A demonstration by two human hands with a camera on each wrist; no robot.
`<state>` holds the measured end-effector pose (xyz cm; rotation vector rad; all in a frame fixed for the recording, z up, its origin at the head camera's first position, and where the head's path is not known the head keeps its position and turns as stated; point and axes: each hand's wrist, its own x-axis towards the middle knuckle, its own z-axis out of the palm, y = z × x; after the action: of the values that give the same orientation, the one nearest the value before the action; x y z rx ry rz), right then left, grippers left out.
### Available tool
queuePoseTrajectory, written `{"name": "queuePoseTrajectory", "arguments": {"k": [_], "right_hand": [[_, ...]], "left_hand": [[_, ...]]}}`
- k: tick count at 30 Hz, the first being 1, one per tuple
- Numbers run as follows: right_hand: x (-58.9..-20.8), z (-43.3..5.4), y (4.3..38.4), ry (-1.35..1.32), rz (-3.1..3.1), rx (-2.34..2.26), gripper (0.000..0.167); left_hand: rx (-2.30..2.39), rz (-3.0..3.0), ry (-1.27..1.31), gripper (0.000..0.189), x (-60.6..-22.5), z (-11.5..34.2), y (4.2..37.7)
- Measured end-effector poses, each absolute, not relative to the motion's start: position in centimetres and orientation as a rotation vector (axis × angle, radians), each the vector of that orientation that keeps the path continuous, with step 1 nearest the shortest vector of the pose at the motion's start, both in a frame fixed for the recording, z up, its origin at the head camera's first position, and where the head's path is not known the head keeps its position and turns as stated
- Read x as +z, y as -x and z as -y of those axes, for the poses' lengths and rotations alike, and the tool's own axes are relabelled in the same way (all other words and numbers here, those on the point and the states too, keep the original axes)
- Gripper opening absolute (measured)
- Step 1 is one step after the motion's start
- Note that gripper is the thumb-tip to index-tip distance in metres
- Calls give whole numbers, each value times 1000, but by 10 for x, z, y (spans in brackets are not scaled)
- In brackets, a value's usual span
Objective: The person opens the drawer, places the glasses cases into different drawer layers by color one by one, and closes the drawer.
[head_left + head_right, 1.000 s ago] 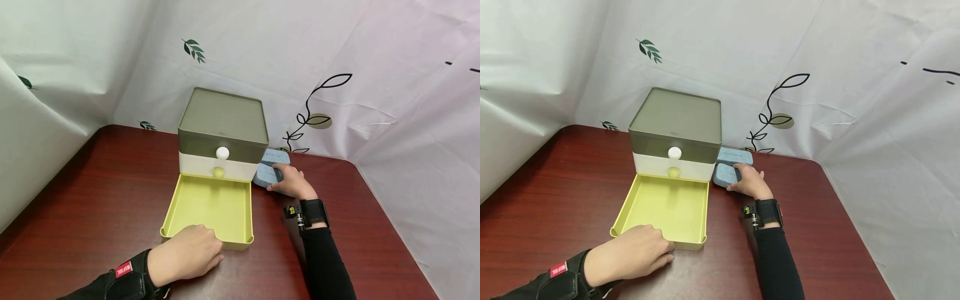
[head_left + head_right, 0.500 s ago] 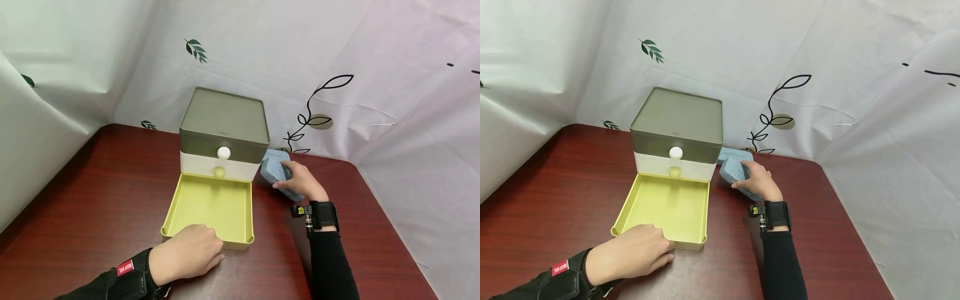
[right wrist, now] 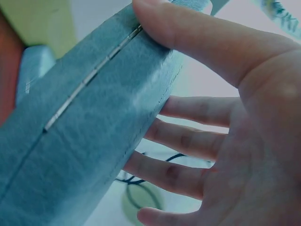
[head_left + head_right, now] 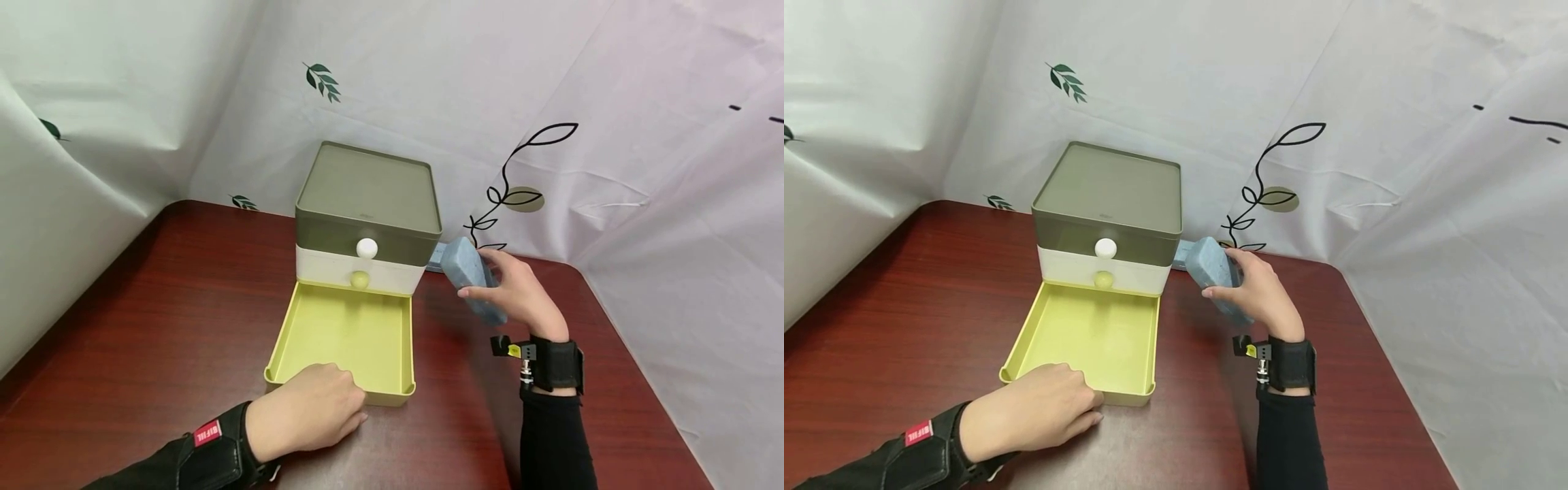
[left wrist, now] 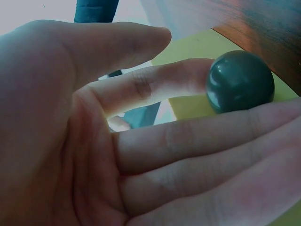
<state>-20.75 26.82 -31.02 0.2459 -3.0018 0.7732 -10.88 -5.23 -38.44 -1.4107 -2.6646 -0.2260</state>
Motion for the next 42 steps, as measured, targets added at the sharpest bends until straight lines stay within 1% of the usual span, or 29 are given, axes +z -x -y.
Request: {"name": "queuePoseTrajectory", "arguments": {"k": [8,15,23,29,37,42], "right_hand": [[-289,-256,185,-285,2964,783,80],[-279,-247,171,-323,2906,785,82],[-278,-244,169,-374,2785,801,76],[-281,-238,170,-385,2640,916,68],[-286,-222,170,-553,2483,1039,68],[-289,-207,168,-660,2430,1116,72]], "left_hand": [[-220,2666,1417,30,-385,52,109],[-217,2668,1422,29,-383,52,110],[-222,2689,1429,29,-382,53,110],[-226,2699,1441,28,-382,53,109],[-225,2687,1438,29,-382,54,110],[-241,2699,1436,29,-382,53,111]]}}
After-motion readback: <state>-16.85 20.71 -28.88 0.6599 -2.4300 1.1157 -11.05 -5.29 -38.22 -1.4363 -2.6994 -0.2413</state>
